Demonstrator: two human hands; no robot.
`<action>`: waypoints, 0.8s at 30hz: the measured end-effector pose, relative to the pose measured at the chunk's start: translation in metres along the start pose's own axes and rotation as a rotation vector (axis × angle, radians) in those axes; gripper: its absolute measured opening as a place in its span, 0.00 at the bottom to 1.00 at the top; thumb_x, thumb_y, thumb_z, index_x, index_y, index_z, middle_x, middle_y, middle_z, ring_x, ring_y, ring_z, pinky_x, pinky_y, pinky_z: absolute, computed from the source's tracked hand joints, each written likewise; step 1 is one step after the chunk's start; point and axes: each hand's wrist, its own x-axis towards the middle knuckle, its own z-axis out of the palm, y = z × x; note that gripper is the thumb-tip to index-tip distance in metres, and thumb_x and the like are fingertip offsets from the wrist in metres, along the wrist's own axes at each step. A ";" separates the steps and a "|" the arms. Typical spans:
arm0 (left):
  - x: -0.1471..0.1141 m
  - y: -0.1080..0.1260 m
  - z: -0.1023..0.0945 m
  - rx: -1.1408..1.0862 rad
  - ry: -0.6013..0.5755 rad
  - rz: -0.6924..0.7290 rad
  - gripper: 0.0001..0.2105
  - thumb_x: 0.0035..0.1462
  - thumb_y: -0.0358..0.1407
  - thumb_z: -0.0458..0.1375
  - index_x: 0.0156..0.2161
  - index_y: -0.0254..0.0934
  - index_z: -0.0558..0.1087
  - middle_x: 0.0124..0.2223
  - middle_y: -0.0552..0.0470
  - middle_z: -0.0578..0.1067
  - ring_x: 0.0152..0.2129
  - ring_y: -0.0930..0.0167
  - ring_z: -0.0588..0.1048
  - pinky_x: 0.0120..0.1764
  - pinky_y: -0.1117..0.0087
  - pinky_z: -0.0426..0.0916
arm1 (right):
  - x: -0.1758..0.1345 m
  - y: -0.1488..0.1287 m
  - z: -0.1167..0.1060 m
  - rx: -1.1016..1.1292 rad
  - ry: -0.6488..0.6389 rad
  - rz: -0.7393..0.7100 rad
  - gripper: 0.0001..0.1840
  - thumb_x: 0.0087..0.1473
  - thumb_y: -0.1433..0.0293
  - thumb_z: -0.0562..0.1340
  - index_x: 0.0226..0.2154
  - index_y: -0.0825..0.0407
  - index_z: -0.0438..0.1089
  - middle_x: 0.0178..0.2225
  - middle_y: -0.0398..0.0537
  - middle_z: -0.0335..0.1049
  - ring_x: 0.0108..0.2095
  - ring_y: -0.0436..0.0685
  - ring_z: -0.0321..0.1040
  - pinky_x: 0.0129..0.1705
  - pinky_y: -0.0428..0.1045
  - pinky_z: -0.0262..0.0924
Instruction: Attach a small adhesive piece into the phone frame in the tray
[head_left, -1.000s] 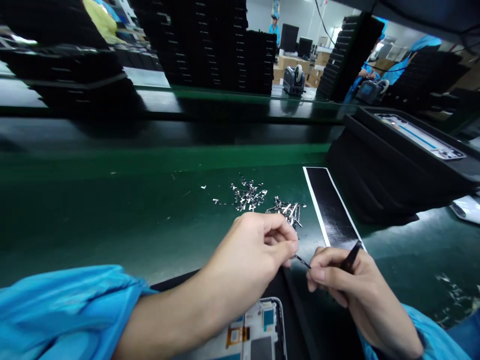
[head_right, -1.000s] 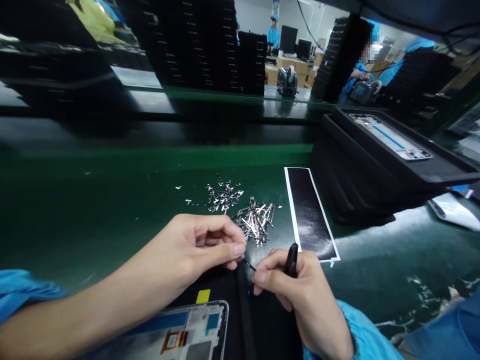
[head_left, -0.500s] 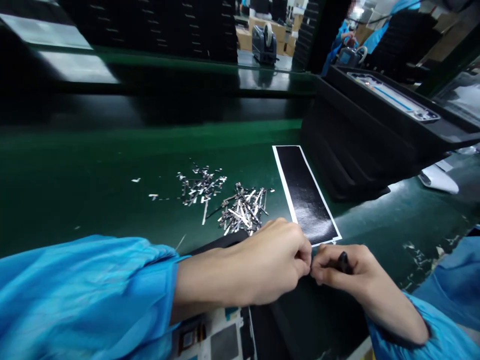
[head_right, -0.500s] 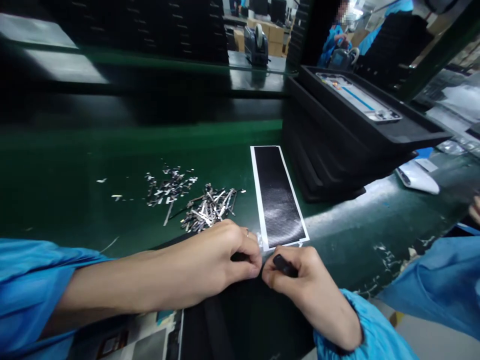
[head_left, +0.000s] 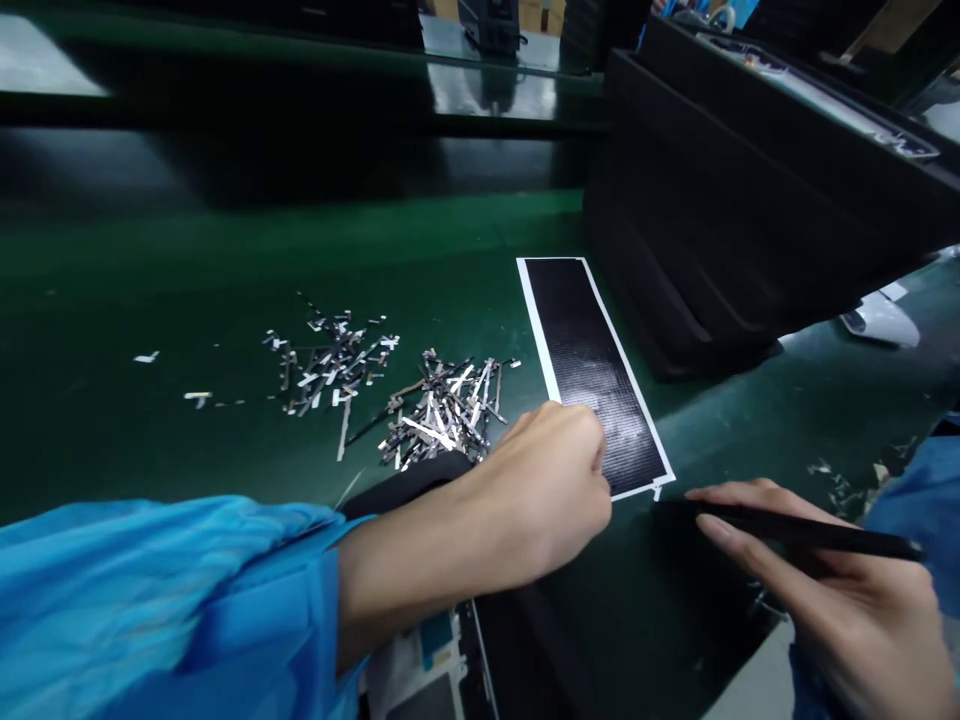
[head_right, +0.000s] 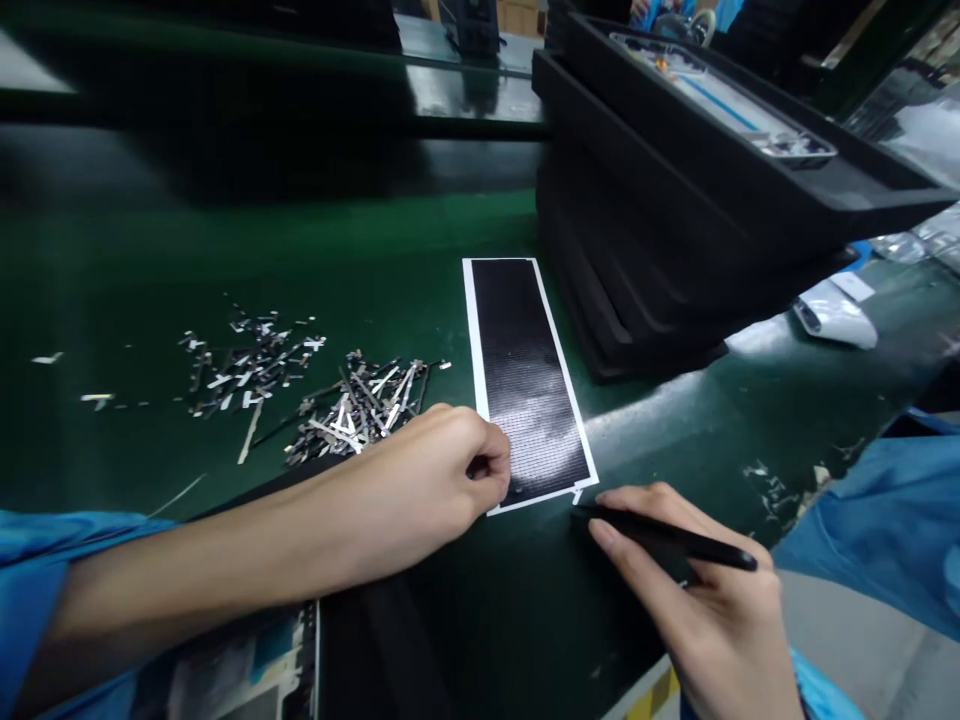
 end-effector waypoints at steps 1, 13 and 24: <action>0.000 0.000 0.000 0.000 -0.003 -0.014 0.12 0.41 0.23 0.50 0.14 0.35 0.54 0.14 0.57 0.55 0.14 0.76 0.54 0.16 0.72 0.47 | 0.000 -0.002 0.001 -0.002 -0.014 0.038 0.07 0.46 0.63 0.62 0.31 0.44 0.71 0.32 0.38 0.71 0.33 0.49 0.68 0.31 0.38 0.63; -0.007 -0.009 0.008 -0.050 -0.022 0.259 0.07 0.48 0.28 0.49 0.22 0.37 0.64 0.27 0.55 0.68 0.28 0.72 0.66 0.31 0.73 0.59 | -0.001 0.004 0.021 0.188 0.251 0.345 0.09 0.40 0.61 0.66 0.25 0.48 0.73 0.30 0.42 0.72 0.27 0.51 0.69 0.23 0.40 0.64; -0.010 -0.015 0.010 -0.069 -0.029 0.333 0.09 0.54 0.32 0.48 0.25 0.37 0.67 0.36 0.51 0.70 0.40 0.66 0.66 0.43 0.67 0.59 | 0.010 0.007 0.027 0.259 0.362 0.319 0.08 0.40 0.64 0.66 0.25 0.50 0.72 0.27 0.43 0.71 0.27 0.51 0.67 0.24 0.44 0.61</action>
